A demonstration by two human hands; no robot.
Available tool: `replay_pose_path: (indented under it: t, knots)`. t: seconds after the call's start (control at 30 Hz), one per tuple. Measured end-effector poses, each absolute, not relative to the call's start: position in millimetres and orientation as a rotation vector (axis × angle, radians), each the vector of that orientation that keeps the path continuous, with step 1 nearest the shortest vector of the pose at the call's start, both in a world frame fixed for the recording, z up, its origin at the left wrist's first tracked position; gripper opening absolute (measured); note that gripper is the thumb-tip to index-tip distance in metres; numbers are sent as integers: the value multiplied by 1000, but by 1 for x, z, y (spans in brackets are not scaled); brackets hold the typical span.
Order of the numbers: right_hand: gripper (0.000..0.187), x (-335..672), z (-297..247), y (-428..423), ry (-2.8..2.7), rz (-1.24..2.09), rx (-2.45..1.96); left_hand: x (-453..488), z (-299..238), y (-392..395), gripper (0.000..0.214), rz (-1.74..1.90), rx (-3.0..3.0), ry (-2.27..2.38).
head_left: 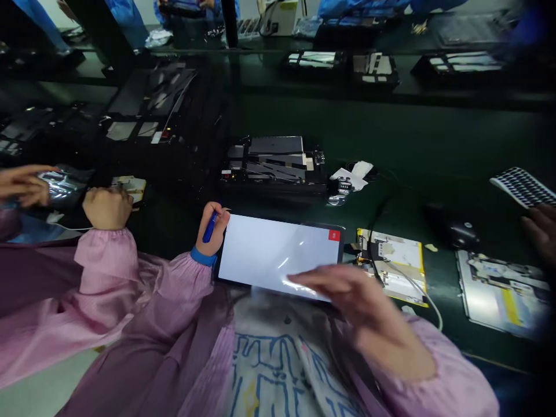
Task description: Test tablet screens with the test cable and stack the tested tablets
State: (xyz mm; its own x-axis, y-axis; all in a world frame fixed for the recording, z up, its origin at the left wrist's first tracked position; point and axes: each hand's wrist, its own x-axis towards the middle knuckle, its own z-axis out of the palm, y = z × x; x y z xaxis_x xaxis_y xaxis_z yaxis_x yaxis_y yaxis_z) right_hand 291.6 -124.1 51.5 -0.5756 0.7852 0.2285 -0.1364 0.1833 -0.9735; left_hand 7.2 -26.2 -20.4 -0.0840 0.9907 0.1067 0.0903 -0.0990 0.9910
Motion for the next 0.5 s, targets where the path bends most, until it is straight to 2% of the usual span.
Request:
replay_pose_path:
  t: [0.17,0.3,0.5]
  knots:
    - [44,328,42,-76,-1074,1328,-870,7,-22,-27,35,1329,1311,1301]
    - [46,348,43,-38,-976,1246,-1025,7,-25,-27,36,1323,1282,1273]
    - [50,351,54,-6,-821,1320,-897,8,-25,-29,35,1330,1298,1256]
